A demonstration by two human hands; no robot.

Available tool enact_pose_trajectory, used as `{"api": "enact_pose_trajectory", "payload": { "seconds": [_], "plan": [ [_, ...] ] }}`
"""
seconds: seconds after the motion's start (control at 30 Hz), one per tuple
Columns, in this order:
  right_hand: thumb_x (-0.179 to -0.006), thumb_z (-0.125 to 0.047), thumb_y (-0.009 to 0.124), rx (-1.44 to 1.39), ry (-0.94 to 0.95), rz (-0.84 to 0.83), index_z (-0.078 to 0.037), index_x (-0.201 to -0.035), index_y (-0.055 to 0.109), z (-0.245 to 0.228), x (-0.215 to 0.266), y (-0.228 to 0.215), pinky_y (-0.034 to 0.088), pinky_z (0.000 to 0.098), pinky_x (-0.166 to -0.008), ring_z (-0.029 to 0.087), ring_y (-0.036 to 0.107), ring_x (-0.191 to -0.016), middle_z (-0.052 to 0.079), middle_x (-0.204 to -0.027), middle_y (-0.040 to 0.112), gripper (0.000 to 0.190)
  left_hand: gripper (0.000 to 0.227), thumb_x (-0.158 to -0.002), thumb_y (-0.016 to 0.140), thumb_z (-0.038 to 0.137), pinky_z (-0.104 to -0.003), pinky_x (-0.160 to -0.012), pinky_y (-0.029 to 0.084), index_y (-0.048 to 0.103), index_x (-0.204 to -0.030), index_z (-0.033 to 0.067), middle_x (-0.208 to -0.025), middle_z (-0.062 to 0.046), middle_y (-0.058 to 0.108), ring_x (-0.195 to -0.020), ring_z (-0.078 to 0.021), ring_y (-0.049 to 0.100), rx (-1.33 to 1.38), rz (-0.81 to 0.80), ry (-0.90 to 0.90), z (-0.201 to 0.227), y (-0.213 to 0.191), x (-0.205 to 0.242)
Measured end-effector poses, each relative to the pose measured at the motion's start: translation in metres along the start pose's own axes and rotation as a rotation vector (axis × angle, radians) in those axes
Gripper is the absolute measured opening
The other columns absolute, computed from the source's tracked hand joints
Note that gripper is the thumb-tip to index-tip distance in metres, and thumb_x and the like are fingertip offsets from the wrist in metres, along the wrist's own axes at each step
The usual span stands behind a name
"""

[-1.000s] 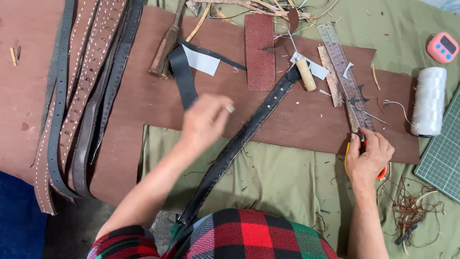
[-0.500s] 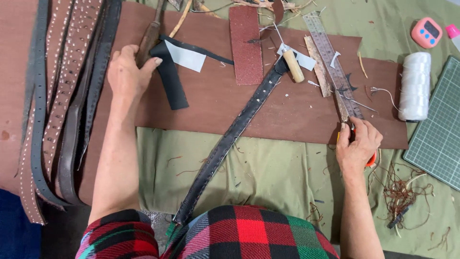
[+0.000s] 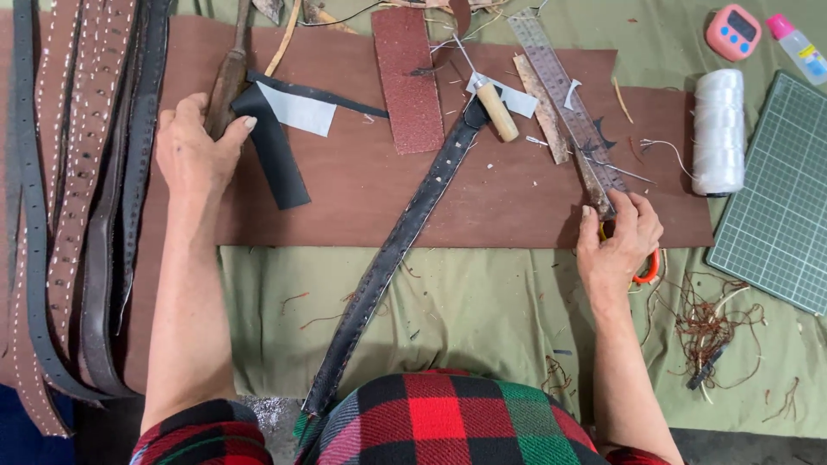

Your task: Cutting and fitting a leather loop onto a belt

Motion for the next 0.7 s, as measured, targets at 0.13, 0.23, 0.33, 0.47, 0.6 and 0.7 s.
{"api": "enact_pose_trajectory", "payload": {
  "seconds": [0.13,0.23,0.33,0.47,0.6,0.7],
  "plan": [
    [-0.087,-0.012,0.091,-0.024,-0.003,-0.029,-0.011,-0.127,0.074,0.008,0.001,0.005,0.048,0.0512,-0.092,0.042,0.062,-0.106,0.017,-0.123,0.061,0.044,0.056,-0.081,0.099,0.022,-0.052,-0.085,0.053,0.069,-0.126,0.0062,-0.109,-0.018,0.054,-0.099,-0.0448,0.063,-0.018,0.282,0.200,0.053,-0.034,0.017],
    [-0.089,-0.009,0.089,-0.039,0.011,-0.072,-0.009,-0.128,0.073,0.009,0.004,0.002,0.048,0.0528,-0.092,0.044,0.062,-0.105,0.019,-0.123,0.061,0.042,0.013,-0.099,0.081,0.017,-0.038,-0.081,0.052,0.071,-0.109,0.0170,-0.094,-0.006,0.055,-0.087,-0.0291,0.063,0.056,0.404,0.223,0.087,-0.053,0.037],
    [-0.103,-0.013,0.073,-0.053,0.097,-0.170,0.000,-0.131,0.069,0.001,-0.001,-0.003,0.045,0.0512,-0.096,0.040,0.053,-0.111,0.022,-0.130,0.059,0.032,0.009,-0.105,0.070,0.016,-0.042,-0.069,0.052,0.066,-0.099,0.0111,-0.094,-0.006,0.068,-0.081,-0.0274,0.066,0.110,0.239,0.228,0.107,-0.040,0.048],
    [-0.099,-0.013,0.073,-0.047,0.256,-0.327,-0.002,-0.138,0.065,0.005,0.000,-0.018,0.046,0.0550,-0.096,0.041,0.049,-0.121,0.028,-0.133,0.052,0.041,0.047,-0.093,0.081,0.047,-0.050,-0.058,0.052,0.054,-0.108,0.0115,-0.098,-0.007,0.057,-0.089,-0.0329,0.059,0.018,0.098,0.009,0.106,-0.021,0.045],
    [-0.096,-0.017,0.068,0.014,0.465,-0.596,-0.009,-0.152,0.055,0.010,0.010,-0.030,0.043,0.0565,-0.099,0.044,0.051,-0.118,0.029,-0.130,0.051,0.057,0.078,-0.077,0.097,0.048,-0.055,-0.062,0.058,0.048,-0.125,0.0104,-0.119,-0.012,0.046,-0.111,-0.0382,0.055,-0.022,-0.005,-0.108,0.112,-0.006,0.034],
    [-0.096,-0.012,0.066,0.084,0.449,-0.698,-0.014,-0.159,0.048,0.008,0.008,-0.034,0.048,0.0610,-0.090,0.050,0.058,-0.101,0.028,-0.119,0.052,0.066,0.063,-0.083,0.091,0.027,-0.057,-0.075,0.055,0.048,-0.126,0.0087,-0.119,-0.017,0.049,-0.105,-0.0439,0.055,-0.021,0.039,-0.077,0.108,0.000,0.035]
  ]
}}
Point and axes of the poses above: each hand's wrist, its own x-axis away from the middle knuckle, its own y-axis out of the palm, z = x × y, the point moved 7 cm from there along -x, towards the middle knuckle
